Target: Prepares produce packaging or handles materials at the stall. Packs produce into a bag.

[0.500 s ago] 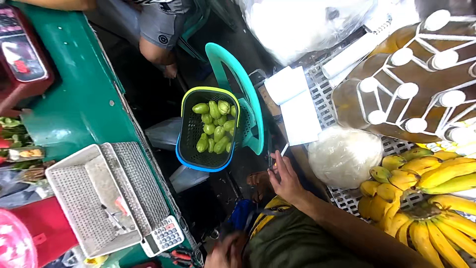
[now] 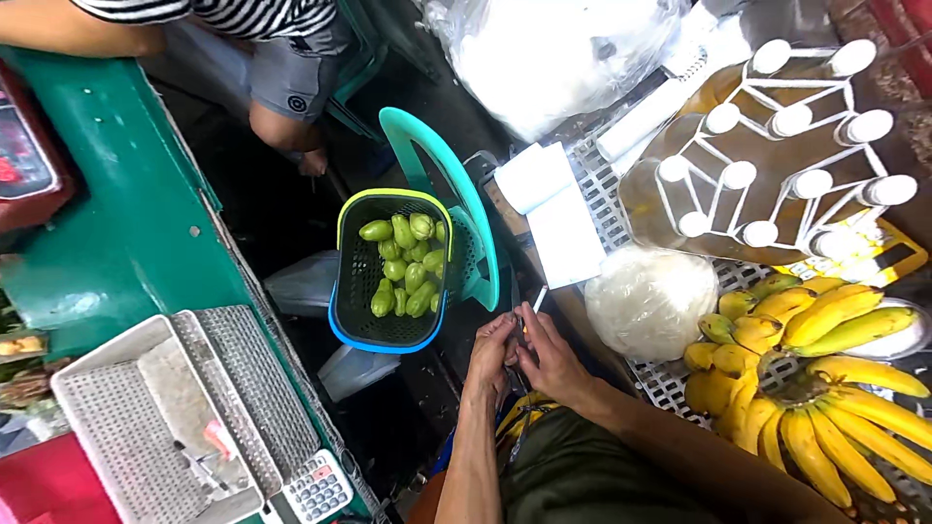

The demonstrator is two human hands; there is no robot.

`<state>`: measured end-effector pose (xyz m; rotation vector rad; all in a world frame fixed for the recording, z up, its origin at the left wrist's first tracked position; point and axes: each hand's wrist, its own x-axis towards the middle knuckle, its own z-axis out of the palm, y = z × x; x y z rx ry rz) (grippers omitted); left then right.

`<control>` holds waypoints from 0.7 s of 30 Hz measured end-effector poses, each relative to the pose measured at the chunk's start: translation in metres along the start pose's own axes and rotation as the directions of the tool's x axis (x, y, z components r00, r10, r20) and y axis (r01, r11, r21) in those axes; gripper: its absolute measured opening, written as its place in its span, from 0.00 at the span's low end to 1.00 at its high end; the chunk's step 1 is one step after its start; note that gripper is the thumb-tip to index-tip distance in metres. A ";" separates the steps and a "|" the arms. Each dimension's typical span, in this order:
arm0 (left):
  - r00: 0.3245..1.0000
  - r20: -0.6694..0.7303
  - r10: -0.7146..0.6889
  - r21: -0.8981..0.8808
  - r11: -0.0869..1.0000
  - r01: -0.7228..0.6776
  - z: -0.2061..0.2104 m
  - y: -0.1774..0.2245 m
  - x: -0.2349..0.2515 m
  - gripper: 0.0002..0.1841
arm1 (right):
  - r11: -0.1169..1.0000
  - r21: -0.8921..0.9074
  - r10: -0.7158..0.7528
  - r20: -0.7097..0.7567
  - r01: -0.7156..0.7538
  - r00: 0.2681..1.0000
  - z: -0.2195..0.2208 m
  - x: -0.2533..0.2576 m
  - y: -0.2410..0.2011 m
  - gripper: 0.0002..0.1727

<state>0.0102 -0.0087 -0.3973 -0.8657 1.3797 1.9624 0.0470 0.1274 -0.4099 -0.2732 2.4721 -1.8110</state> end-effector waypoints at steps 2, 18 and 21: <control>0.998 0.049 0.035 0.019 0.999 -0.036 -0.002 -0.001 0.000 0.12 | 1.000 -0.003 0.012 0.013 -0.012 1.000 -0.002 0.003 -0.002 0.36; 0.995 0.023 -0.096 -0.091 0.991 0.098 0.003 -0.020 0.006 0.15 | 0.956 0.248 0.171 -0.044 -0.155 0.984 -0.085 0.060 -0.026 0.21; 0.996 -0.089 0.015 0.136 0.991 -0.003 0.008 -0.020 0.011 0.13 | 0.913 0.348 0.250 -0.063 -0.214 0.966 -0.090 0.073 -0.017 0.19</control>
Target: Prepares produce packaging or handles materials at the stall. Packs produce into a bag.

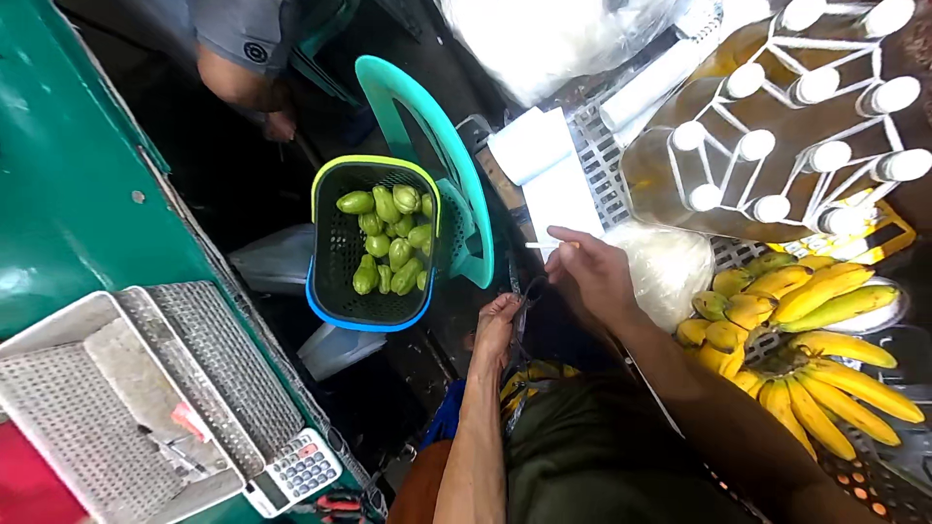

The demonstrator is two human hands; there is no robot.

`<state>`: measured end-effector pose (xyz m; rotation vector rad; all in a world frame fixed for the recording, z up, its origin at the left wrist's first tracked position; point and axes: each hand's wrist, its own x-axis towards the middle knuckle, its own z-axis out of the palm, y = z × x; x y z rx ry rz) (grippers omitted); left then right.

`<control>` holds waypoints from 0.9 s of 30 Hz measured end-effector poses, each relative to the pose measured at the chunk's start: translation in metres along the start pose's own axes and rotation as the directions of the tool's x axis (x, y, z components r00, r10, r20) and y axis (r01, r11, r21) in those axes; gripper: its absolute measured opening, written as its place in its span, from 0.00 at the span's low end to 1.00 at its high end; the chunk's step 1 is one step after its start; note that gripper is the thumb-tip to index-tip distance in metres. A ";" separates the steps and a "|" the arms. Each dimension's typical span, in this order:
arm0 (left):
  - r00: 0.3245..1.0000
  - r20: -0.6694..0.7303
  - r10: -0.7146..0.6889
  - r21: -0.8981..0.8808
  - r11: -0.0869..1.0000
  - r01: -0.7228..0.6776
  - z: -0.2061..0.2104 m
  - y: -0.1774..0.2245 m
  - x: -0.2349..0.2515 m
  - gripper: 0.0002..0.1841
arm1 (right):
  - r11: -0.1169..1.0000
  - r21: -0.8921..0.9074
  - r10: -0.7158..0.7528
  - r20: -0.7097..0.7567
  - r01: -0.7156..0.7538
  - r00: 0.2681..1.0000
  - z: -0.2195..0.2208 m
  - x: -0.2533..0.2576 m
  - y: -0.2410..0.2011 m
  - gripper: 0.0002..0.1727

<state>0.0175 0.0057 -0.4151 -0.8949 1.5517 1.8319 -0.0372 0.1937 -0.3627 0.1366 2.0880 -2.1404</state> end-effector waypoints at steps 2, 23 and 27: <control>0.995 -0.042 0.092 0.123 0.989 -0.087 0.003 -0.001 0.002 0.12 | 1.000 0.004 0.028 -0.026 -0.028 0.999 0.001 0.007 0.009 0.17; 0.950 -0.137 0.281 0.975 0.206 0.080 0.036 0.023 -0.014 0.17 | 0.957 -0.257 0.123 -0.049 -0.132 0.991 0.028 0.035 0.051 0.12; 0.957 -0.110 0.268 0.984 0.162 0.068 0.040 0.026 -0.016 0.17 | 0.944 -0.303 0.140 -0.004 -0.135 0.990 0.030 0.039 0.052 0.11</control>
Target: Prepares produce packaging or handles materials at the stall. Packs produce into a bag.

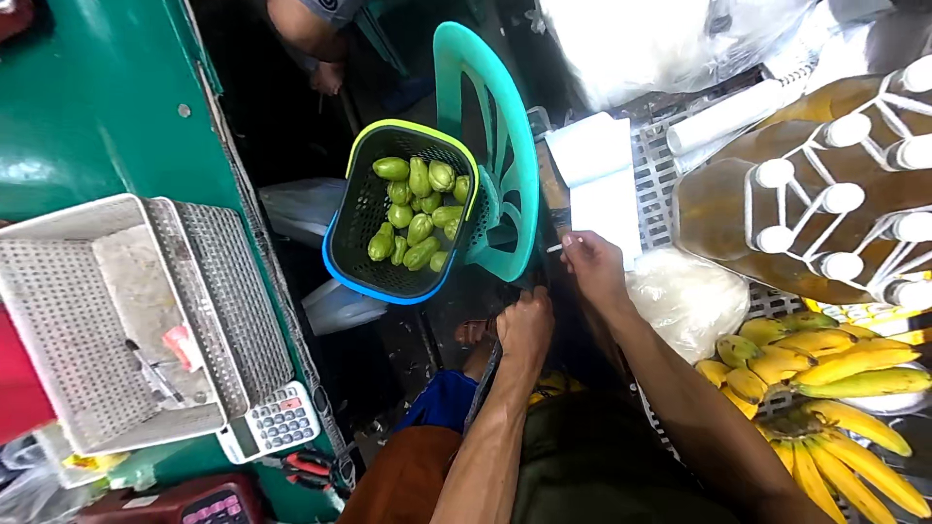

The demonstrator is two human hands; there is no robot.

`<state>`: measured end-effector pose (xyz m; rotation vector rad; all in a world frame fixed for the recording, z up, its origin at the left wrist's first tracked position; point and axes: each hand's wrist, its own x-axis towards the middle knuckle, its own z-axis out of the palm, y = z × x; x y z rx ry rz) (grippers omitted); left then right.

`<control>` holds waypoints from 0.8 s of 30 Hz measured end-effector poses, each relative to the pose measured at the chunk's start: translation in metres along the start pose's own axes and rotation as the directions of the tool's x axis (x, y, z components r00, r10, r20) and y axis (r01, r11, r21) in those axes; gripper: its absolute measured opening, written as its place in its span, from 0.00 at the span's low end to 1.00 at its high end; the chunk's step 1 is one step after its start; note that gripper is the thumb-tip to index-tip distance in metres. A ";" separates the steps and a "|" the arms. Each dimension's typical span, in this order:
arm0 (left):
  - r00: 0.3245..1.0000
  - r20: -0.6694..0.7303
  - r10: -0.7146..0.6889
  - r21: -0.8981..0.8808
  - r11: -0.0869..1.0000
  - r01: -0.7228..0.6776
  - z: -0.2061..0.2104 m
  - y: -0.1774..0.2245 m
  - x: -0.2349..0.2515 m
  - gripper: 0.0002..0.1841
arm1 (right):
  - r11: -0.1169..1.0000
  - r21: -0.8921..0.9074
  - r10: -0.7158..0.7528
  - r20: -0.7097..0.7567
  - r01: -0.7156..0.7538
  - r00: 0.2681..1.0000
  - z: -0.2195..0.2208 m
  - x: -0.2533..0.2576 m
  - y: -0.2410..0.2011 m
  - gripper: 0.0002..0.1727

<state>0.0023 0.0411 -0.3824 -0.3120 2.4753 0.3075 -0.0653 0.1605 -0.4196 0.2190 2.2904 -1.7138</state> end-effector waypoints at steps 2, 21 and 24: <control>1.000 0.031 0.005 0.002 1.000 -0.005 -0.001 0.001 -0.003 0.17 | 0.997 -0.065 -0.034 0.038 0.036 0.999 0.001 0.002 0.002 0.12; 0.999 0.017 0.035 -0.063 0.997 -0.034 0.004 -0.004 -0.004 0.14 | 0.958 -0.277 -0.021 0.195 0.076 0.981 0.001 0.015 0.008 0.18; 0.999 0.015 0.039 -0.070 0.997 -0.038 0.004 -0.005 -0.003 0.14 | 0.955 -0.287 -0.021 0.206 0.081 0.978 0.001 0.013 0.008 0.18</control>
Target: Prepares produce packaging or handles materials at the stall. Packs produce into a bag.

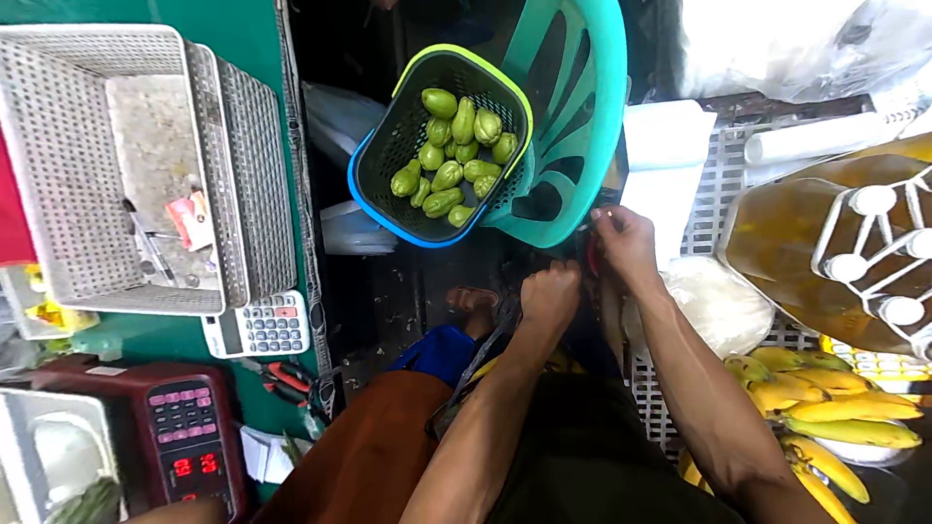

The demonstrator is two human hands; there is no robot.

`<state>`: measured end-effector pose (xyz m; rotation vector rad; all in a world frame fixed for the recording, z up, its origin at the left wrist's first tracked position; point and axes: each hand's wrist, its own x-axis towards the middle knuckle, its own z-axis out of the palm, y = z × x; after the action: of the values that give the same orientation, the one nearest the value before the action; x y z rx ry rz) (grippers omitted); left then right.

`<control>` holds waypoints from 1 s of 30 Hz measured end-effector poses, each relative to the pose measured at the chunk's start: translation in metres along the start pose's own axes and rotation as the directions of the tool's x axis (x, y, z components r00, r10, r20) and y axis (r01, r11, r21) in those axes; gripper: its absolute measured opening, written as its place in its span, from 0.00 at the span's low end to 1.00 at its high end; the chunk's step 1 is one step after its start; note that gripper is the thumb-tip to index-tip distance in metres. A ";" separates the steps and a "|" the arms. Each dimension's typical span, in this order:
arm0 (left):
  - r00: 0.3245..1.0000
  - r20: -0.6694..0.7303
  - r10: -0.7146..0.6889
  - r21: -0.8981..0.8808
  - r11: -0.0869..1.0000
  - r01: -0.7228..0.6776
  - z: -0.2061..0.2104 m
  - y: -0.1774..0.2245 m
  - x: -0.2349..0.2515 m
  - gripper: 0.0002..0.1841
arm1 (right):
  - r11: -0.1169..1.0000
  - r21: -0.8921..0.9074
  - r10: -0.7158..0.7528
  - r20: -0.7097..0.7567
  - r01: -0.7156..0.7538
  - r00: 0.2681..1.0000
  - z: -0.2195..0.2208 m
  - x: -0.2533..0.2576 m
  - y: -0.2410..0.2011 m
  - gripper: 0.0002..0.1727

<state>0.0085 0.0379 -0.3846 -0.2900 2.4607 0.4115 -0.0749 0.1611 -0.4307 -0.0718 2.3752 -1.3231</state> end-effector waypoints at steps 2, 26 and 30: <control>1.000 -0.003 -0.002 -0.002 1.000 0.002 0.000 0.000 0.001 0.13 | 1.000 -0.014 -0.001 0.010 0.002 1.000 0.000 -0.001 0.000 0.18; 0.999 -0.025 -0.038 -0.021 0.999 0.038 -0.009 -0.005 0.004 0.12 | 0.944 -0.299 -0.113 0.110 0.141 0.987 0.005 0.009 -0.003 0.15; 0.999 -0.032 -0.028 -0.019 0.999 0.028 -0.010 -0.005 0.003 0.11 | 0.937 -0.314 -0.117 0.129 0.153 0.985 0.005 0.009 -0.002 0.15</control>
<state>0.0024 0.0290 -0.3803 -0.3409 2.4829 0.4205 -0.0818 0.1540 -0.4340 -0.3998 2.5064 -0.9445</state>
